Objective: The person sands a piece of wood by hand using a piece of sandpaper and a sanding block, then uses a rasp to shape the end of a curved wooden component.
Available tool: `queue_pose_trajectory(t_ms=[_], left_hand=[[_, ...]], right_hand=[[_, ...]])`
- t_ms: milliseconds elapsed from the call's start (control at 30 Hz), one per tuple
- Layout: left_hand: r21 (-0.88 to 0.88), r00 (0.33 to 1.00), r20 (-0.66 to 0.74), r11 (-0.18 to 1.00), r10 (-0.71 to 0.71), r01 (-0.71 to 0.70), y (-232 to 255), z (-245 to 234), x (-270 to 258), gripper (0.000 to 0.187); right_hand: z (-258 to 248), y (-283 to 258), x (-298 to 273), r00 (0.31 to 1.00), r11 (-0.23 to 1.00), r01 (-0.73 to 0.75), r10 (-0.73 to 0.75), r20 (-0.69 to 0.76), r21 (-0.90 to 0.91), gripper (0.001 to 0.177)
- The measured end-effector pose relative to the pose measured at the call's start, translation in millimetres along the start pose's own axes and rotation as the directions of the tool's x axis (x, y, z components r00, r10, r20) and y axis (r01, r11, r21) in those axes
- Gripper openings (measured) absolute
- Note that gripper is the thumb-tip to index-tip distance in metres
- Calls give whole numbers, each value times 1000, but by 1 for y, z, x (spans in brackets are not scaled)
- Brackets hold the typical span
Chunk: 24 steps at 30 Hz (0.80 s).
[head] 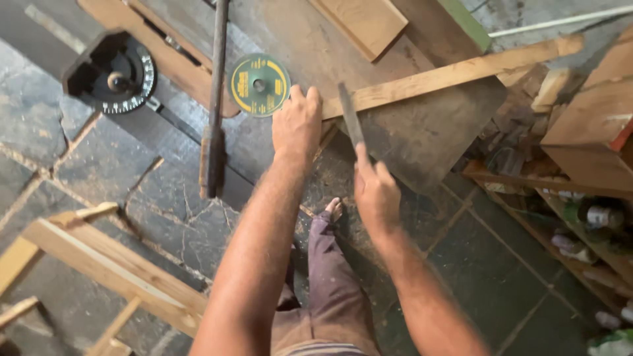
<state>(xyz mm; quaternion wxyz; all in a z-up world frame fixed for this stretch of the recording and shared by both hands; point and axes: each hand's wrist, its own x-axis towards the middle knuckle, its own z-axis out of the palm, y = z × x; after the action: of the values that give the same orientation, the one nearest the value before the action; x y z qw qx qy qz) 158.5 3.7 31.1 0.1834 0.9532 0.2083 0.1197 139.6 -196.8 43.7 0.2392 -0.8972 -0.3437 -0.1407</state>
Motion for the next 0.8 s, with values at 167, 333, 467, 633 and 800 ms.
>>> queue_pose_trajectory(t_ms=[167, 333, 467, 633, 800], left_hand=[[-7, 996, 85, 999, -38, 38, 2, 5, -7, 44], [-23, 997, 76, 999, -26, 28, 4, -4, 2, 43], [-59, 998, 62, 998, -13, 17, 1, -7, -9, 48], [-44, 996, 78, 998, -37, 41, 4, -10, -4, 48], [-42, 998, 65, 999, -27, 29, 0, -3, -6, 47]], right_hand=[[15, 12, 29, 982, 989, -148, 144, 126, 25, 41], [-2, 2, 4, 999, 999, -31, 30, 43, 16, 42], [16, 17, 33, 988, 993, -112, 114, 105, -19, 40], [-7, -7, -7, 998, 999, -46, 46, 34, -14, 41], [8, 12, 26, 987, 995, -101, 103, 125, -24, 40]])
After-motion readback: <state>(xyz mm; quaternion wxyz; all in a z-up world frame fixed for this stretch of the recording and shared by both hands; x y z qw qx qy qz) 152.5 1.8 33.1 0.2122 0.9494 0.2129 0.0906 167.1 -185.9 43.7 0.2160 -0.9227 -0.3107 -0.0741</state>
